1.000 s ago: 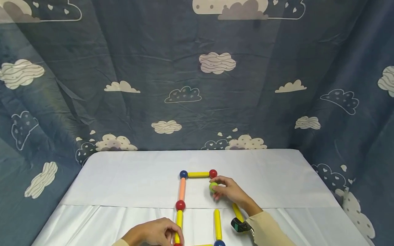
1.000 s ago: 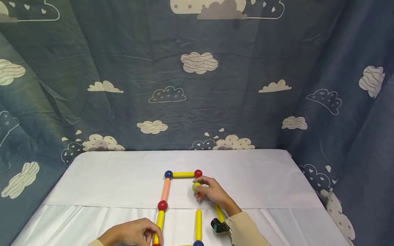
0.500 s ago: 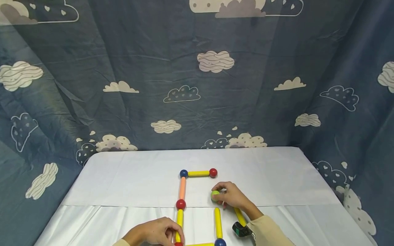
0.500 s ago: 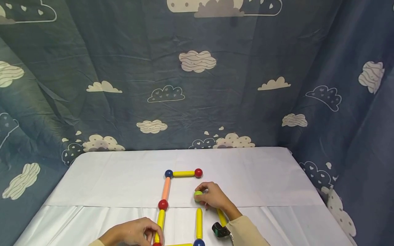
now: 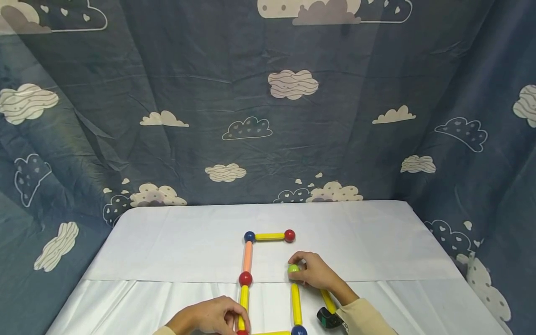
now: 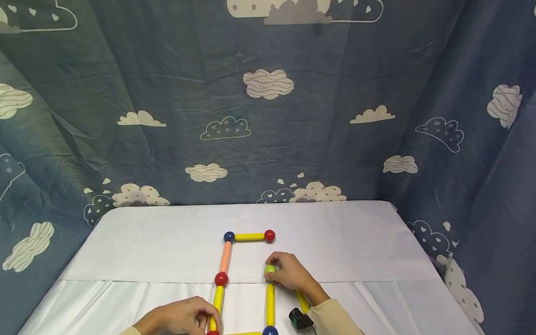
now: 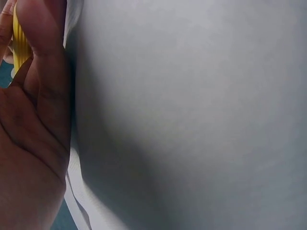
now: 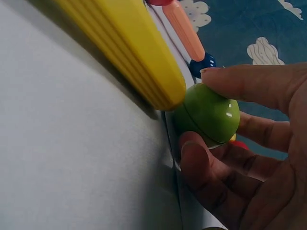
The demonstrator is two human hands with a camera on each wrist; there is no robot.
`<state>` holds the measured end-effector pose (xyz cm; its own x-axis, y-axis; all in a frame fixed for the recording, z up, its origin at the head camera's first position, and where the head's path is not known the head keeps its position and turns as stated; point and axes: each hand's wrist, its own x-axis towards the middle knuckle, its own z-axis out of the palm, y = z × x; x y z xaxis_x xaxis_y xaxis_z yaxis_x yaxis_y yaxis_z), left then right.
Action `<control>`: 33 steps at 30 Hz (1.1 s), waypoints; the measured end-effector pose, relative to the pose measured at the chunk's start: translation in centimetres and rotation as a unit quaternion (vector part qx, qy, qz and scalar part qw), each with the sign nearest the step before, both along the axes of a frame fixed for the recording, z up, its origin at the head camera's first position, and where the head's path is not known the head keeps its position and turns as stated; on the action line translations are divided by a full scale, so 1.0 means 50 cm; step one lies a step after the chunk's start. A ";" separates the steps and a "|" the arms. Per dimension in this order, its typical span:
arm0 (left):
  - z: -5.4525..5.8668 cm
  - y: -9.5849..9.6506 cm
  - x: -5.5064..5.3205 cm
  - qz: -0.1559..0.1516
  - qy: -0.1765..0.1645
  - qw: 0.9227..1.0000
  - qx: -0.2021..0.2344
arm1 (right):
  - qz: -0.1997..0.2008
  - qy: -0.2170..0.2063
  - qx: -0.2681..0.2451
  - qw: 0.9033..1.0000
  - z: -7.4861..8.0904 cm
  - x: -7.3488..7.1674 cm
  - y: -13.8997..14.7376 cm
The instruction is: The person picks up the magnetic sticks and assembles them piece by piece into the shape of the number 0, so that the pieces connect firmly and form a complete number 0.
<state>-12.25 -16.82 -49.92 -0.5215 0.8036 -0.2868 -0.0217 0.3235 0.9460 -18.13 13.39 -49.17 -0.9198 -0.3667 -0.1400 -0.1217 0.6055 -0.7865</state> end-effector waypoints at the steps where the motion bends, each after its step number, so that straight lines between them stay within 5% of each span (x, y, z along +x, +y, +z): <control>1: 0.000 0.000 0.000 0.001 -0.001 1.000 0.000 | 0.000 -0.001 0.000 1.000 -0.001 0.000 0.000; 15: -0.007 -0.002 -0.005 -0.019 0.024 1.000 -0.001 | 0.000 -0.018 -0.006 1.000 0.004 0.009 0.012; 33: -0.004 -0.002 -0.002 -0.010 0.011 1.000 0.002 | 0.000 -0.027 -0.014 1.000 -0.002 0.004 0.014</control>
<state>-12.33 -16.95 -50.12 -0.5114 0.8149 -0.2728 0.0059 0.3207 0.9472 -17.93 14.11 -49.25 -0.9111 -0.3708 -0.1800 -0.0780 0.5839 -0.8081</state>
